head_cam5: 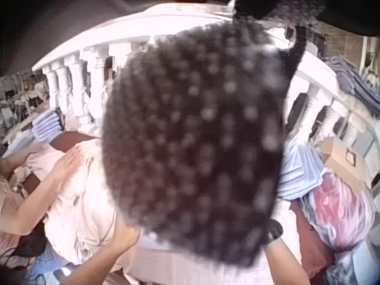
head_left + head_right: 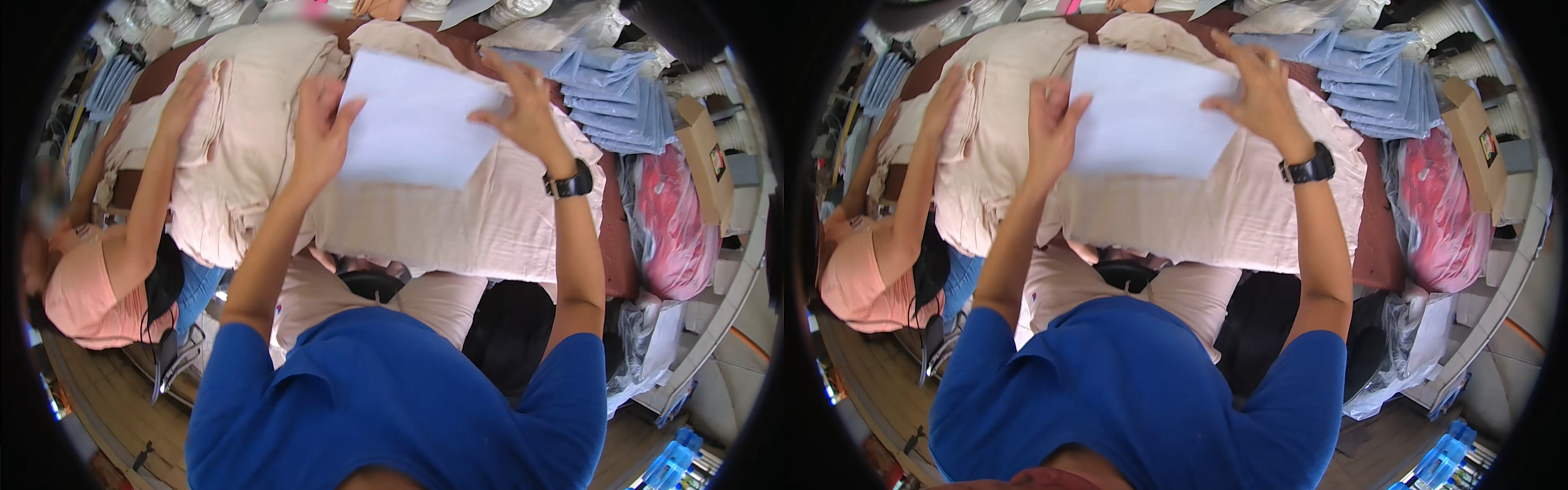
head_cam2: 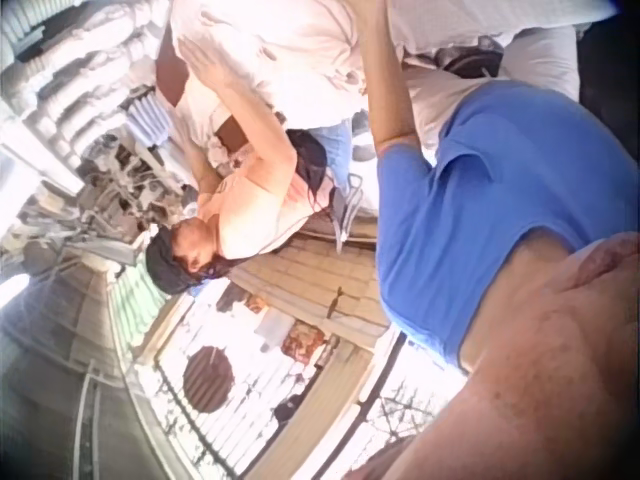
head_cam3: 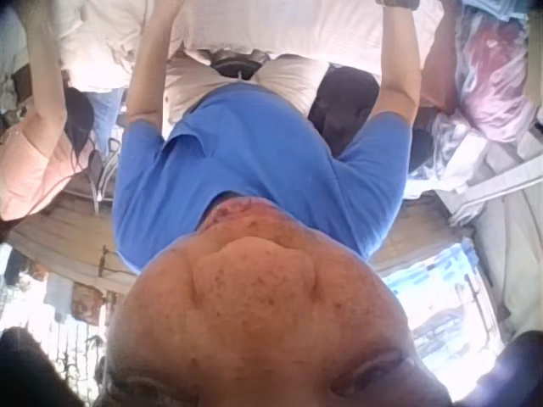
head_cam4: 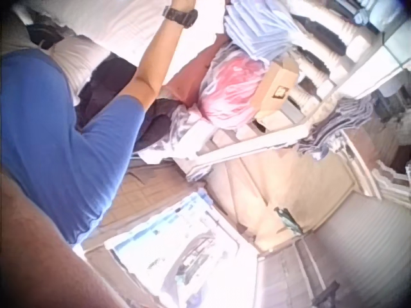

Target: The person folds a light pink garment on a table, attaches a tag to it, and places it into a clear plastic bag.

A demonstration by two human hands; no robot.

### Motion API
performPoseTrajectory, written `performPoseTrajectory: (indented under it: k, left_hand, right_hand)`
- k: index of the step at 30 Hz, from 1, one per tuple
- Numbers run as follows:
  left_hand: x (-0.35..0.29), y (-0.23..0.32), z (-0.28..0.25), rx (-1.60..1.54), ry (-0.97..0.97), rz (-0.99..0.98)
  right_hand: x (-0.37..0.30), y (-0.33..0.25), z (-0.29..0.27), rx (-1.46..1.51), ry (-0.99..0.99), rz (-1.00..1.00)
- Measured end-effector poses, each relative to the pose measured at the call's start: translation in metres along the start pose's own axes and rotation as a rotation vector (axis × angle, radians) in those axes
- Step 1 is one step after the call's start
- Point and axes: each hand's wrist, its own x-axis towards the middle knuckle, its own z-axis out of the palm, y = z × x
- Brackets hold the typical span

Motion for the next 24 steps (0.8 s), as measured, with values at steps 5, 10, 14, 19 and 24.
performPoseTrajectory:
  k: [5, 10, 14, 19, 24]
  left_hand:
    - [0.061, 0.045, -0.017, -0.123, -0.171, 0.180]
    - [0.026, 0.027, -0.046, 0.321, -0.121, 0.360]
    - [-0.024, -0.005, -0.070, 0.502, -0.205, 0.149]
    - [-0.070, -0.045, -0.088, 0.708, -0.325, -0.005]
    - [-0.071, -0.038, -0.078, 0.569, -0.276, -0.142]
  right_hand:
    - [0.025, -0.050, -0.052, -0.027, 0.033, 0.041]
    - [-0.019, -0.108, -0.036, -0.200, 0.151, -0.159]
    - [-0.105, -0.129, 0.052, -0.221, 0.106, -0.050]
    - [-0.170, -0.154, 0.122, -0.045, -0.071, 0.076]
    - [-0.160, -0.160, 0.112, -0.096, -0.083, 0.116]
